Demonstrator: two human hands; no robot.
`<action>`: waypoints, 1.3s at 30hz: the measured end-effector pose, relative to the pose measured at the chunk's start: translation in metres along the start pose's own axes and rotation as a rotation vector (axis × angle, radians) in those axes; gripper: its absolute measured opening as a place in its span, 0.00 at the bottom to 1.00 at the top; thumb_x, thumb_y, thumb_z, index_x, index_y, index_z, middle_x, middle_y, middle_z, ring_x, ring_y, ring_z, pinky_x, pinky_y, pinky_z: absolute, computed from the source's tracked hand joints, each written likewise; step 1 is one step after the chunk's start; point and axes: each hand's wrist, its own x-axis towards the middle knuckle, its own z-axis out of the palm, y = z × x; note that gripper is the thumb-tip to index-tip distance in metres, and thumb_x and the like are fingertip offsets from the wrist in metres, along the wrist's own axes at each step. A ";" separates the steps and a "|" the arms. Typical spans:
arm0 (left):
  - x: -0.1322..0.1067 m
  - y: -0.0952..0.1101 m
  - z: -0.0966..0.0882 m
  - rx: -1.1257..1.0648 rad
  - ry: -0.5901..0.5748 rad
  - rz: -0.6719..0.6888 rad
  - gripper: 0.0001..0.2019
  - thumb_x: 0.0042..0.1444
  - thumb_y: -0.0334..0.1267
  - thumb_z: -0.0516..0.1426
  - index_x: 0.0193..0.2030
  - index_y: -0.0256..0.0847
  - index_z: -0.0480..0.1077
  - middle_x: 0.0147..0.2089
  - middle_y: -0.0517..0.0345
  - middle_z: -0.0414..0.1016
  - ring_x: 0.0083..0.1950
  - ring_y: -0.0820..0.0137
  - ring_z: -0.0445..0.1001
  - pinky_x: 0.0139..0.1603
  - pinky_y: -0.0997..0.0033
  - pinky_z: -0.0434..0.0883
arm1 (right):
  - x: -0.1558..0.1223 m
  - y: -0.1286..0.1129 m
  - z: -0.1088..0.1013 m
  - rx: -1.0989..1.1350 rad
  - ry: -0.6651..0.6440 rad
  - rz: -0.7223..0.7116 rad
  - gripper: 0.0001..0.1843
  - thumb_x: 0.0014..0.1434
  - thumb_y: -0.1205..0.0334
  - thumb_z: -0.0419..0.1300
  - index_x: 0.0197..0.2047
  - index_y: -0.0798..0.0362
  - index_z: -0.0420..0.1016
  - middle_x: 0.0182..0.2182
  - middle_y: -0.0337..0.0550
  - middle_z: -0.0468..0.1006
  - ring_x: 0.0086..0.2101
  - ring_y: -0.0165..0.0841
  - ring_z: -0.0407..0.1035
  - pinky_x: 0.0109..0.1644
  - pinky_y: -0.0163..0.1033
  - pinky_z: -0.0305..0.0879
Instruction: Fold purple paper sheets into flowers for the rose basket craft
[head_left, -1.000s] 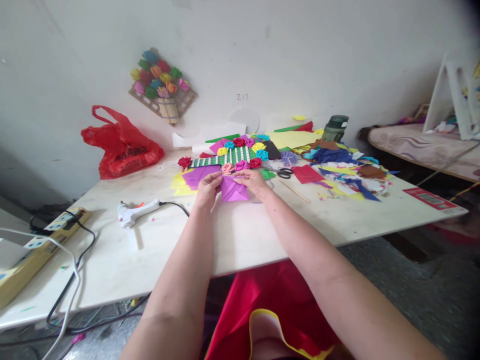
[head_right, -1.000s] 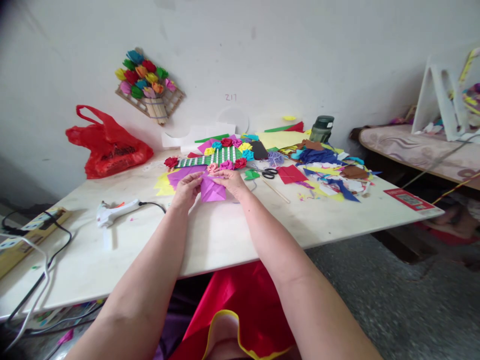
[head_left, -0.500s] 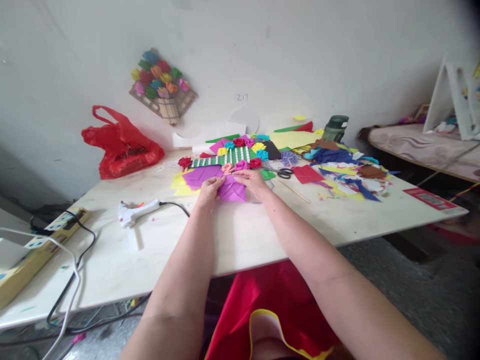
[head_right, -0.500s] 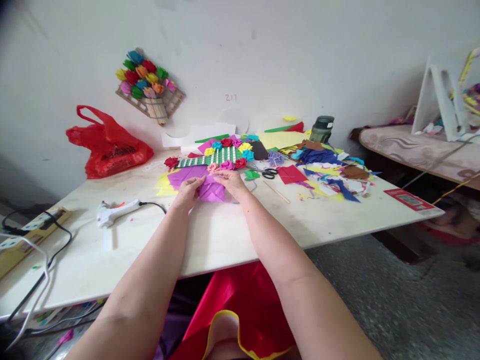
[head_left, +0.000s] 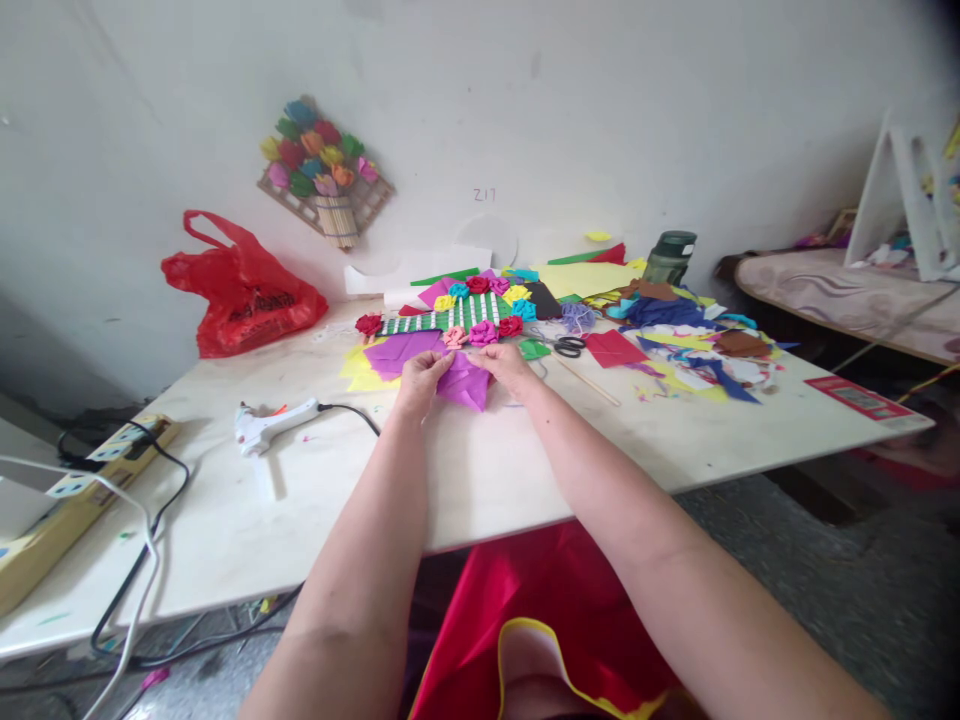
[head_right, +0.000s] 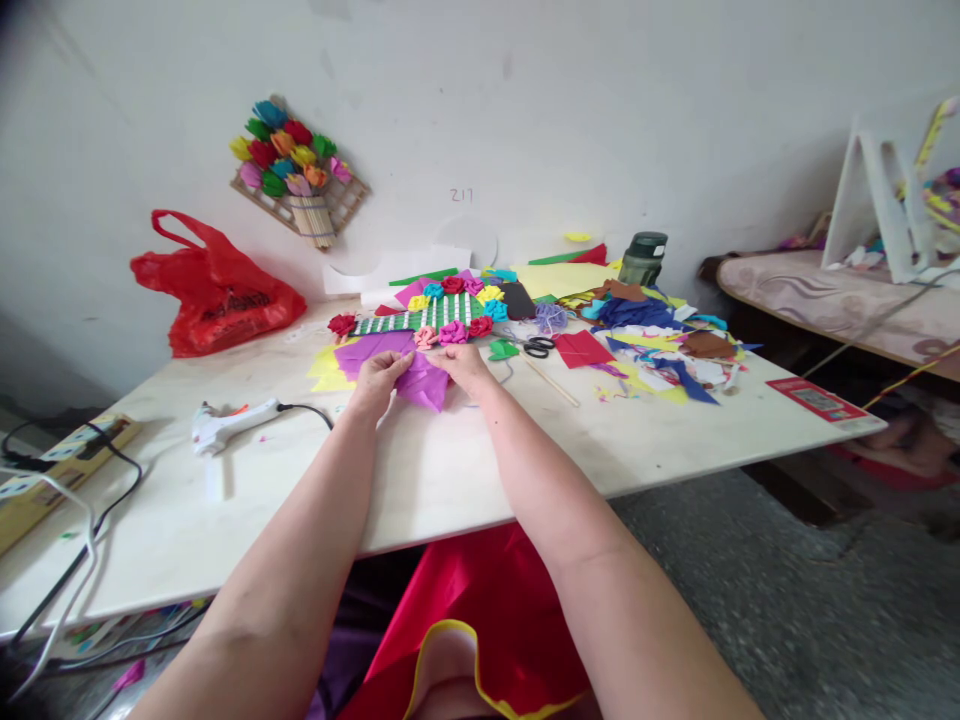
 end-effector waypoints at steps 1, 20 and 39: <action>0.000 0.000 0.000 -0.005 0.004 -0.004 0.18 0.39 0.48 0.63 0.19 0.36 0.62 0.15 0.67 0.55 0.17 0.82 0.50 0.18 0.77 0.45 | 0.000 0.000 0.000 -0.009 0.003 0.014 0.13 0.42 0.55 0.63 0.21 0.56 0.70 0.16 0.35 0.67 0.18 0.25 0.58 0.21 0.32 0.53; 0.004 -0.005 -0.004 -0.138 0.087 -0.059 0.13 0.38 0.42 0.64 0.22 0.36 0.66 0.15 0.67 0.58 0.16 0.81 0.52 0.16 0.78 0.46 | -0.002 -0.001 0.002 -0.007 -0.059 0.001 0.10 0.45 0.58 0.60 0.22 0.56 0.67 0.16 0.34 0.64 0.19 0.24 0.58 0.22 0.31 0.54; 0.003 -0.001 -0.001 -0.234 0.095 -0.149 0.20 0.41 0.54 0.60 0.24 0.36 0.65 0.17 0.64 0.61 0.17 0.80 0.58 0.17 0.77 0.52 | -0.001 0.001 0.003 0.016 -0.029 -0.025 0.11 0.44 0.58 0.61 0.21 0.56 0.66 0.16 0.34 0.65 0.19 0.25 0.58 0.23 0.32 0.56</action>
